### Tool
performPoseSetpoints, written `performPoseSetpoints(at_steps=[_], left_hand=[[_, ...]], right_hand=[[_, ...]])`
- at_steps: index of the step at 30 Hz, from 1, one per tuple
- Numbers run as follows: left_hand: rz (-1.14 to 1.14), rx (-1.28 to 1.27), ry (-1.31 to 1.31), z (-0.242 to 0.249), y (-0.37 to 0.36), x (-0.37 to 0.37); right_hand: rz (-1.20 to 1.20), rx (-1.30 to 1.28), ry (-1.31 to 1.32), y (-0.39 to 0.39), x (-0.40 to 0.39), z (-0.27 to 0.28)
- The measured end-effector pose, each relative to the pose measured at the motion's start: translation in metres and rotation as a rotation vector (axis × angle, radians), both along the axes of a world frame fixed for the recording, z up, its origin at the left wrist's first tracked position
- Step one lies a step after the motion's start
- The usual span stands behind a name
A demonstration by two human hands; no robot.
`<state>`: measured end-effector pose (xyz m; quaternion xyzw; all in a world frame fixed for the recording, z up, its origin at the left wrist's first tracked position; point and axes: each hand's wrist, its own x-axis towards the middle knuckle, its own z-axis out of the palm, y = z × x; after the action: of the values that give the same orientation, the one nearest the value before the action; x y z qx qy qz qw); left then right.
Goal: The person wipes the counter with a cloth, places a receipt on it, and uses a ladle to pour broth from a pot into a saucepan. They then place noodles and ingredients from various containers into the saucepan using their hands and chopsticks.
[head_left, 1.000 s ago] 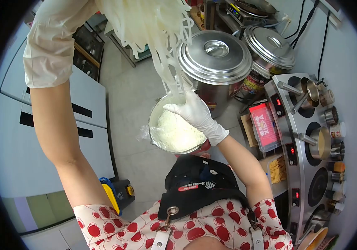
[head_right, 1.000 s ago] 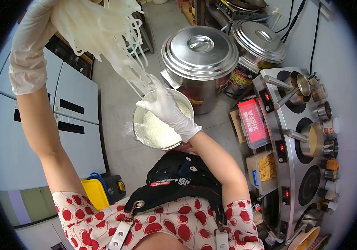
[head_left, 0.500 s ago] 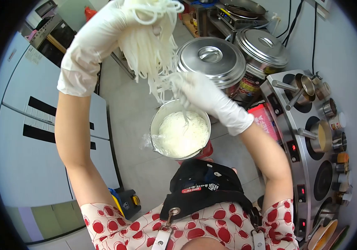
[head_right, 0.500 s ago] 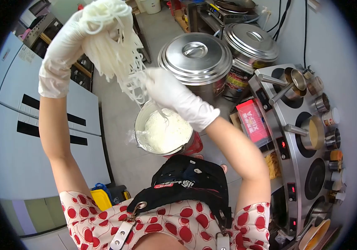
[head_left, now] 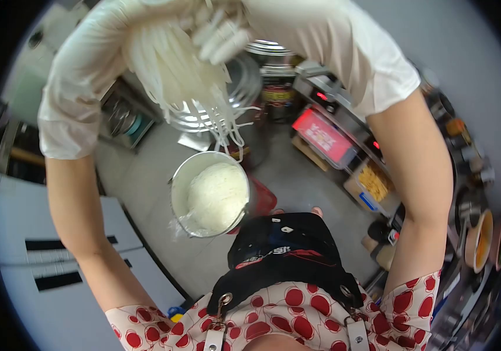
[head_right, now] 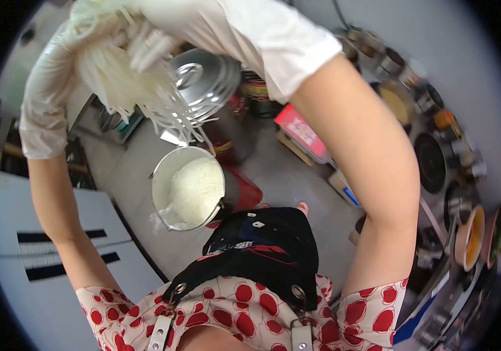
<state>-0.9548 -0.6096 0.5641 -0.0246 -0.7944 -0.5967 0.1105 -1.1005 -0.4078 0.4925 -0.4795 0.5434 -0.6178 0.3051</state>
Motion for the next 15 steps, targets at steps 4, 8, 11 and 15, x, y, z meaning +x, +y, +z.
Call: performPoseSetpoints(at_steps=[4, 8, 11, 15], left_hand=[[-0.208, 0.084, 0.065, 0.003, 0.049, -0.088], [-0.444, 0.113, 0.168, 0.013, 0.127, -0.163], [-0.604, 0.153, 0.266, 0.029, 0.19, -0.209], [-0.759, 0.193, 0.379, 0.058, 0.279, -0.285]], right_hand=[[-0.265, 0.003, 0.025, 0.078, -0.046, 0.001], [-0.464, -0.028, 0.063, 0.154, -0.084, 0.012], [-0.594, -0.038, 0.115, 0.207, -0.106, 0.037], [-0.712, -0.067, 0.165, 0.277, -0.162, 0.076]])
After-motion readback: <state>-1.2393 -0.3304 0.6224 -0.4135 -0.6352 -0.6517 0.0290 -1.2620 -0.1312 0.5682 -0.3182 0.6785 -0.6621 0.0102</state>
